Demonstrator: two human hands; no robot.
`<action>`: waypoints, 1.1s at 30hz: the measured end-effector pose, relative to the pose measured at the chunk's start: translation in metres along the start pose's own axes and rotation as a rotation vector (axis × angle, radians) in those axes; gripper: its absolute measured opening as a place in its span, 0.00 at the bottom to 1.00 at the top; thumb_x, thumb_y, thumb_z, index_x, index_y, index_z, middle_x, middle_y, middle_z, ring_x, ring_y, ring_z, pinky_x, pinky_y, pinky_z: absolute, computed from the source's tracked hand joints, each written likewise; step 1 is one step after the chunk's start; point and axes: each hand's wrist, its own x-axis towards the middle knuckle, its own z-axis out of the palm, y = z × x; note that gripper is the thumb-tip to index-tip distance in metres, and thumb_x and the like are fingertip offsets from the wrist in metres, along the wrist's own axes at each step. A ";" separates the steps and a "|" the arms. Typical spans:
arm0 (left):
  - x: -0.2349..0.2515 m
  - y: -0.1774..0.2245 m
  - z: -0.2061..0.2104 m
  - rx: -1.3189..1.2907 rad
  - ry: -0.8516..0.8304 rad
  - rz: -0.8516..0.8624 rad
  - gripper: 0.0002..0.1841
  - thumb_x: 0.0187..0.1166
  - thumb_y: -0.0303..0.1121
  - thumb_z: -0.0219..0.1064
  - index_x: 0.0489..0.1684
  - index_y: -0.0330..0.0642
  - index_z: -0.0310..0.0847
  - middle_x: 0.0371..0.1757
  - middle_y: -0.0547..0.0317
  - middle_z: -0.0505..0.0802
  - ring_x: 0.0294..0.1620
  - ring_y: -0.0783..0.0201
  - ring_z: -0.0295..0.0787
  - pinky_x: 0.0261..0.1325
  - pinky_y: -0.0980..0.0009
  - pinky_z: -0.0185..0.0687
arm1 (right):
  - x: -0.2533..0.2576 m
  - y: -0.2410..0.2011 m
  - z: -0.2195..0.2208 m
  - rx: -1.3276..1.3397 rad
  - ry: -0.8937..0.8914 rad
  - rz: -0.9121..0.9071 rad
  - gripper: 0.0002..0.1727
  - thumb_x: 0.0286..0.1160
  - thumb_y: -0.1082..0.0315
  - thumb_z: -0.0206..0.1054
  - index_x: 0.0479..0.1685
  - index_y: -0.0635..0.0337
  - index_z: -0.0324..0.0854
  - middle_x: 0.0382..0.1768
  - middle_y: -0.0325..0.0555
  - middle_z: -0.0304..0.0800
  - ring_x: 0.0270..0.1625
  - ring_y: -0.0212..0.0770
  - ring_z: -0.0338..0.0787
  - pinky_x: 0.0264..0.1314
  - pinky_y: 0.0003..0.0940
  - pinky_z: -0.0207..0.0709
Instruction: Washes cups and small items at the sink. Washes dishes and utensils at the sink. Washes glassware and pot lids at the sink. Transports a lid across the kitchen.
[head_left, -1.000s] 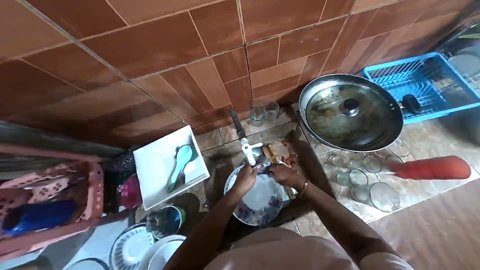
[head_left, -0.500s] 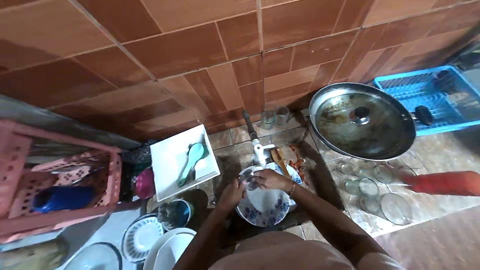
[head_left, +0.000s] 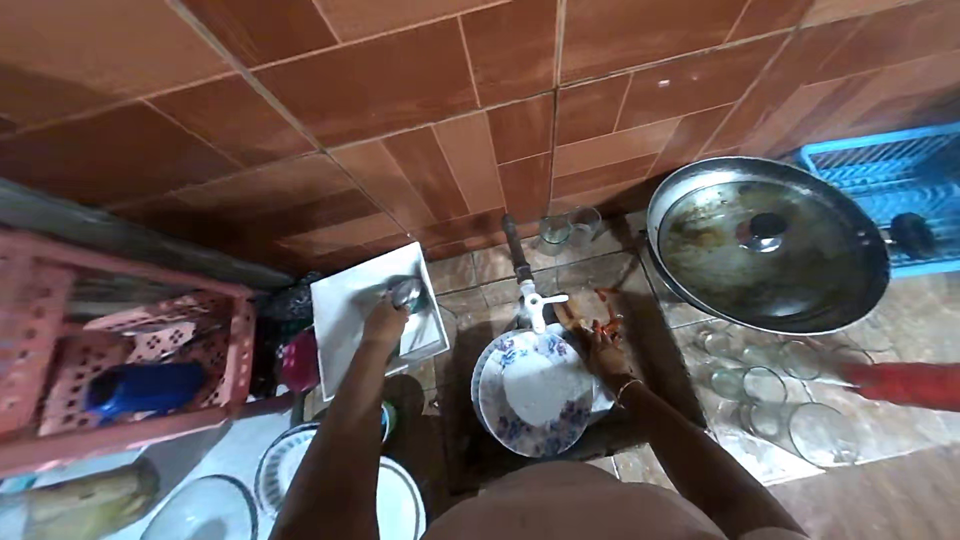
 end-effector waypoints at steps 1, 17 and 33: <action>-0.002 0.003 0.000 0.035 -0.016 0.019 0.28 0.88 0.41 0.62 0.82 0.35 0.68 0.68 0.27 0.85 0.70 0.30 0.81 0.73 0.31 0.71 | 0.001 0.003 -0.003 0.026 0.016 -0.005 0.45 0.80 0.55 0.65 0.94 0.60 0.48 0.88 0.67 0.60 0.83 0.68 0.72 0.78 0.66 0.72; -0.146 0.125 0.167 -1.280 -0.647 -0.105 0.17 0.87 0.34 0.63 0.66 0.30 0.75 0.49 0.45 0.95 0.47 0.56 0.94 0.53 0.59 0.90 | -0.119 -0.034 0.010 0.786 -0.081 -0.349 0.32 0.79 0.64 0.69 0.83 0.57 0.67 0.49 0.55 0.90 0.35 0.46 0.91 0.38 0.45 0.88; -0.117 0.151 0.164 -0.854 -0.395 0.335 0.35 0.63 0.31 0.84 0.72 0.31 0.74 0.62 0.42 0.90 0.62 0.55 0.89 0.68 0.56 0.86 | -0.140 0.012 -0.017 0.490 0.043 -0.339 0.30 0.80 0.64 0.68 0.83 0.53 0.71 0.54 0.56 0.92 0.52 0.53 0.93 0.62 0.54 0.84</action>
